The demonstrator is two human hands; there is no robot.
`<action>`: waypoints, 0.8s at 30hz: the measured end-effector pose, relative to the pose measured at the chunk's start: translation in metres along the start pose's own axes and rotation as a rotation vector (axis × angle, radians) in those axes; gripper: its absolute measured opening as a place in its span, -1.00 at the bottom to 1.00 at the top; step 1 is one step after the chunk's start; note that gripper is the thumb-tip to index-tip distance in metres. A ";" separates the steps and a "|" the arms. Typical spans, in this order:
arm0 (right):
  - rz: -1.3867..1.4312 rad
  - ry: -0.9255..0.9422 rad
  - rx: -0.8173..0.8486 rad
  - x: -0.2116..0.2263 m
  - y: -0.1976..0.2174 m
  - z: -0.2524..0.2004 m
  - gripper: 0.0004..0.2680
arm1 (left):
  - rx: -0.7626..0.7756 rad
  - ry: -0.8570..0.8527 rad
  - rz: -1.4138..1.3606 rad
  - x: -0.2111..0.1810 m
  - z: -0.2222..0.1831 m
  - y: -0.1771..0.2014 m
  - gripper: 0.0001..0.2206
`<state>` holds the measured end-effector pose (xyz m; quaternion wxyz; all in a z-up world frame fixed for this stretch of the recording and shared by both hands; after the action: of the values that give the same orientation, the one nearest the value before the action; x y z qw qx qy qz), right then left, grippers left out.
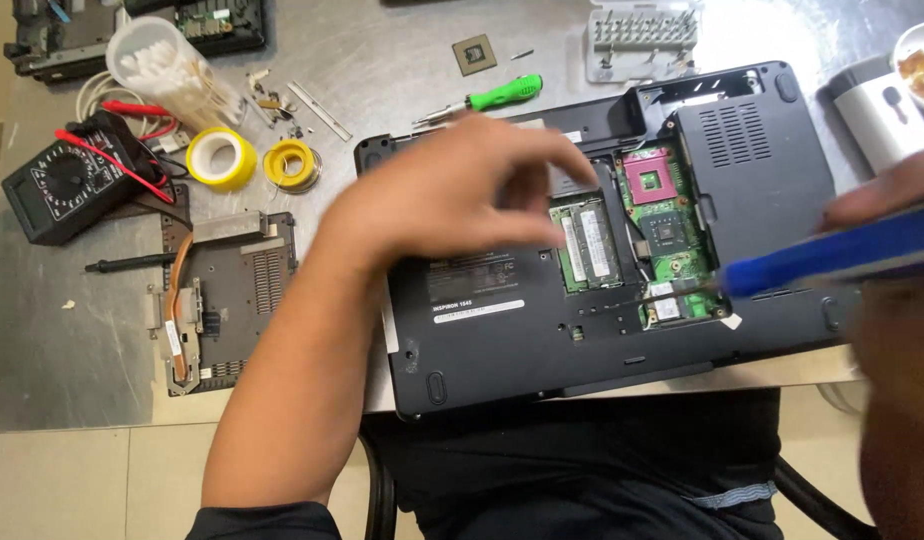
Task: Removing the heatsink and CPU from a laptop during a repair process.
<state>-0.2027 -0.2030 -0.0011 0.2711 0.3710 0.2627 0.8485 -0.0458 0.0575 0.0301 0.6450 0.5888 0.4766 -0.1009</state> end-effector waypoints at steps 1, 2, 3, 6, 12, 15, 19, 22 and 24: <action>0.003 -0.003 0.004 0.020 -0.013 0.016 -0.66 | 0.001 0.003 -0.004 0.000 0.003 -0.007 -0.63; -0.056 0.108 -0.078 0.048 -0.020 0.035 -0.66 | 0.115 -0.033 -0.048 -0.002 0.004 -0.019 -0.65; -0.116 0.219 -0.159 0.076 -0.028 0.052 -0.62 | 0.228 -0.070 -0.092 -0.005 0.005 -0.031 -0.67; 0.191 0.013 -0.090 0.053 -0.030 0.035 -0.67 | 0.287 -0.213 -0.135 -0.010 0.004 -0.040 -0.73; 0.483 -0.184 0.251 0.061 -0.019 0.057 -0.61 | 0.378 -0.319 -0.277 -0.026 0.001 -0.047 -0.82; 0.341 0.021 0.249 0.077 -0.024 0.072 -0.68 | 0.414 -0.310 -0.298 -0.027 0.000 -0.051 -0.85; 0.126 0.324 0.244 0.101 -0.029 0.090 -0.77 | 0.411 -0.300 -0.279 -0.026 -0.001 -0.049 -0.86; 0.126 0.424 0.359 0.103 -0.034 0.096 -0.62 | 0.433 -0.235 -0.240 -0.022 0.000 -0.051 -0.90; 0.136 0.421 0.346 0.102 -0.033 0.097 -0.64 | 0.448 -0.236 -0.248 -0.024 -0.001 -0.051 -0.90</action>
<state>-0.1779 -0.0892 0.0837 0.0855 0.2440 0.4288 0.8656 -0.0938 0.0333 0.0142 0.5325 0.6380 0.4325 -0.3499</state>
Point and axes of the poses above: each hand's wrist, its own z-axis towards the middle knuckle, its own y-axis out of the back of the hand, x = y × z, the point moved 7 cm from there along z, towards the middle knuckle, and after that the axes turned 15 degrees about y, right-handed, at the moved point
